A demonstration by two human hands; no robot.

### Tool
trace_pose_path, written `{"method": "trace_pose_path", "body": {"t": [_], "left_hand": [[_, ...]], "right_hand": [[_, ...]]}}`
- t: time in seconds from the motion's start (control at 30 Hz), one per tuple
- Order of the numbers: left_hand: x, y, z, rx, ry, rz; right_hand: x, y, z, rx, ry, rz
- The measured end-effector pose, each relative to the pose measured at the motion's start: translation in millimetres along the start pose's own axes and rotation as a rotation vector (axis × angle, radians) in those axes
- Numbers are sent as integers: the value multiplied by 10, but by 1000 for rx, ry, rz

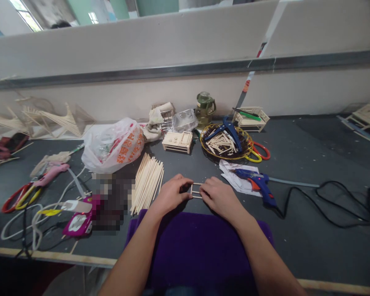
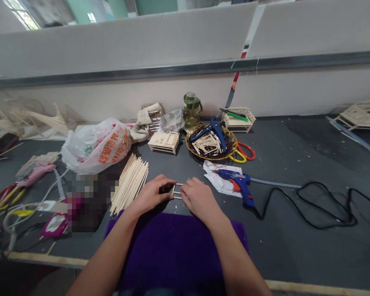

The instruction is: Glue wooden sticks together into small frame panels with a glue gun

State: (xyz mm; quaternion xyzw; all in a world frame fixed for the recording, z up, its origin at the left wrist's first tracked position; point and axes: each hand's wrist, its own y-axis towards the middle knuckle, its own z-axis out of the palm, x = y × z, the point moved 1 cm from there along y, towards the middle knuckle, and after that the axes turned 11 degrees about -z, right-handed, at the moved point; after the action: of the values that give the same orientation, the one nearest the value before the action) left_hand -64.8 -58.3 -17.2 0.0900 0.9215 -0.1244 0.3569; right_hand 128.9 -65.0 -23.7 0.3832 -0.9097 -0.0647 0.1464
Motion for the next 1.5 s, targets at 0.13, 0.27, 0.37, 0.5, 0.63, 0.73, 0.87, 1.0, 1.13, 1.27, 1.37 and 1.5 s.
{"method": "trace_pose_path", "body": {"t": [0.13, 0.27, 0.37, 0.5, 0.63, 0.73, 0.87, 1.0, 1.13, 1.27, 1.37, 1.5], "left_hand": [[6, 5, 4, 0, 2, 8], [12, 5, 8, -6, 1, 16], [16, 4, 11, -7, 0, 16], [20, 5, 13, -5, 0, 13], [21, 3, 13, -4, 1, 5], [18, 1, 9, -2, 0, 5], [14, 0, 6, -3, 3, 3], [13, 4, 8, -4, 0, 9], [1, 7, 7, 1, 8, -3], [-13, 1, 1, 5, 9, -14], [-13, -3, -1, 1, 3, -7], [-7, -2, 0, -3, 5, 0]], "right_hand": [[-2, -1, 3, -10, 1, -3], [-8, -2, 5, -23, 1, -8], [-11, -1, 9, -23, -6, -8], [-7, 2, 13, -24, 0, -13], [-3, 5, 7, -20, 2, -11], [-1, 4, -5, -10, -3, -2], [-2, 4, -12, -8, -5, -3], [-5, 4, -2, -11, -5, -5], [-6, 2, 8, -12, -2, -6], [-3, 1, -1, -8, -6, -7], [-2, 1, -8, -8, 1, -8], [-2, 3, -9, -4, -2, -10]]}}
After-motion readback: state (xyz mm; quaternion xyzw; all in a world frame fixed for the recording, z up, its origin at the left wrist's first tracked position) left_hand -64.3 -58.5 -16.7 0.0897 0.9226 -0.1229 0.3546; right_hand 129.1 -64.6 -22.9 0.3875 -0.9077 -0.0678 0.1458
